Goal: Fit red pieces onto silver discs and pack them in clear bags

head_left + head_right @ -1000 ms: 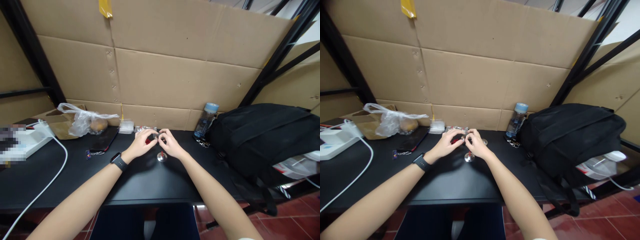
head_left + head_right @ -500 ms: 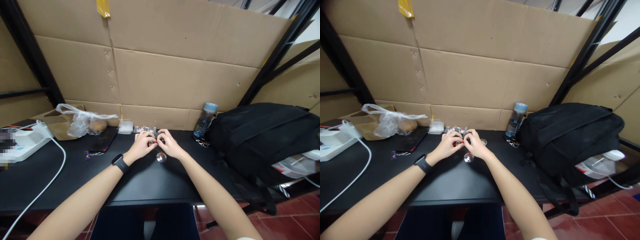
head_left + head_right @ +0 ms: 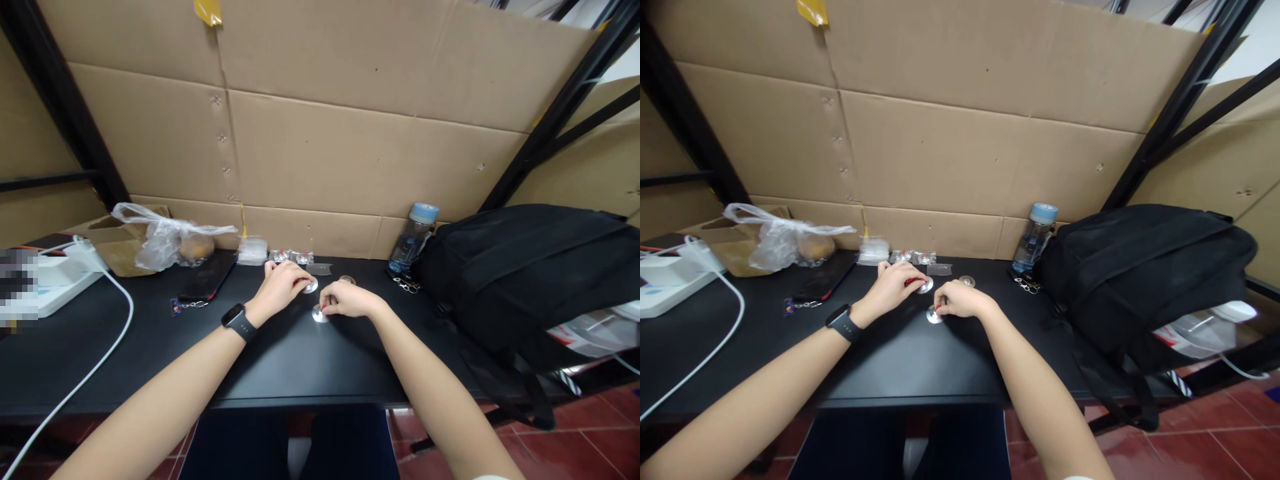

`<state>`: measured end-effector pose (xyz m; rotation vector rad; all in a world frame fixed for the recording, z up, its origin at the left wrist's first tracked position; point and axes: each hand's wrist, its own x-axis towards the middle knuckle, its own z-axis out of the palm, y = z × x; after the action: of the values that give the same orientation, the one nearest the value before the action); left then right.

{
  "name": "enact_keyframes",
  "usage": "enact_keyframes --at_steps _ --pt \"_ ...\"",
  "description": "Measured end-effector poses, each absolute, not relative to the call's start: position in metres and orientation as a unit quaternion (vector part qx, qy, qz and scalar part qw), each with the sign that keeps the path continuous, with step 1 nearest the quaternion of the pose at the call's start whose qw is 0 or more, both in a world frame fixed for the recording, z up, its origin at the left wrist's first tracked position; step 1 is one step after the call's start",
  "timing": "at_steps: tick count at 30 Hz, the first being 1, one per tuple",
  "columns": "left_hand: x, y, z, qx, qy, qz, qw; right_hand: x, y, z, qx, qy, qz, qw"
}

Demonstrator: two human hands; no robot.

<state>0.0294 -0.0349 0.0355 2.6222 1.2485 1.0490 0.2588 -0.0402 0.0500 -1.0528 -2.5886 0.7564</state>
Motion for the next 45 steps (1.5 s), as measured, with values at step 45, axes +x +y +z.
enact_keyframes --at_steps 45 --pt "0.041 -0.020 0.013 0.877 0.393 0.276 -0.010 0.269 -0.022 0.061 -0.339 -0.506 0.517 0.601"
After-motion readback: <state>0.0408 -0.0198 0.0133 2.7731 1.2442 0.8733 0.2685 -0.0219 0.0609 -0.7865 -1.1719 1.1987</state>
